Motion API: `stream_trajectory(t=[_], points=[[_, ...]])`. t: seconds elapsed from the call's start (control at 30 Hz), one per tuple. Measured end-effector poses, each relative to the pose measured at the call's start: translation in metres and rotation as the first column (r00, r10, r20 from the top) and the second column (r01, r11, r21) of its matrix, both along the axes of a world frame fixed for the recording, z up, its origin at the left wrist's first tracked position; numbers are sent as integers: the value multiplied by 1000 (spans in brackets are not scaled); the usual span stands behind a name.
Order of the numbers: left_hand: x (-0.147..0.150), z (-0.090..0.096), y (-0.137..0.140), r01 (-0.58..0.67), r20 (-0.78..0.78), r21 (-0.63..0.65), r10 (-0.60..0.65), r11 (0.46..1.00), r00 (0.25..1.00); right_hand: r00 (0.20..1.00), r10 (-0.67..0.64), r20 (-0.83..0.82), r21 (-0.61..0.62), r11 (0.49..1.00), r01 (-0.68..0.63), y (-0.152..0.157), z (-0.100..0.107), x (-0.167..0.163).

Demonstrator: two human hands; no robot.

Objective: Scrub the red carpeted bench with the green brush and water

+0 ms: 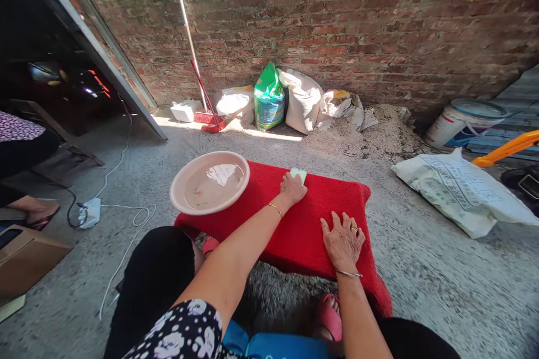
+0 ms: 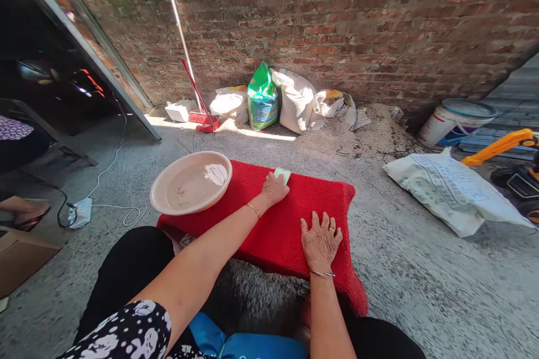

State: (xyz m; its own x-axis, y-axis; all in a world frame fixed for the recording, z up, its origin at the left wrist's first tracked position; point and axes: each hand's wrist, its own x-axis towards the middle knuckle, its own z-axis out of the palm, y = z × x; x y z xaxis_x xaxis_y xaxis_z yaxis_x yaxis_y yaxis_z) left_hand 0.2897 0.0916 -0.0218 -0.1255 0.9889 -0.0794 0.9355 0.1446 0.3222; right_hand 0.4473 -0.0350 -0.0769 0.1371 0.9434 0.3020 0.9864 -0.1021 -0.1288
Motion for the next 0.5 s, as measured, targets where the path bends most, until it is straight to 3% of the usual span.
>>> stream_trajectory(t=[0.07, 0.13, 0.27, 0.33, 0.4, 0.5], points=[[6, 1, -10, 102, 16, -2, -102, 995, 995, 1000, 5, -4, 9, 1000, -5, 0, 0, 0], [-7, 3, -20, 89, 0, 30, -89, 996, 996, 1000, 5, -10, 5, 1000, -5, 0, 0, 0], [-53, 5, -35, -188, -57, 103, 194, 977, 979, 1000, -1, -16, -14, 1000, 1, 1, 2, 0], [-60, 2, -40, -255, -77, 89, 262, 963, 962, 1000, -2, -15, -12, 1000, 2, 1, 3, -1], [-47, -3, -44, -228, -103, 87, 236, 970, 966, 1000, -2, -17, -13, 1000, 2, 1, 3, 0], [-1, -10, -51, -71, -124, 95, 82, 993, 989, 1000, 1, -21, -8, 1000, -2, 0, 3, 0]])
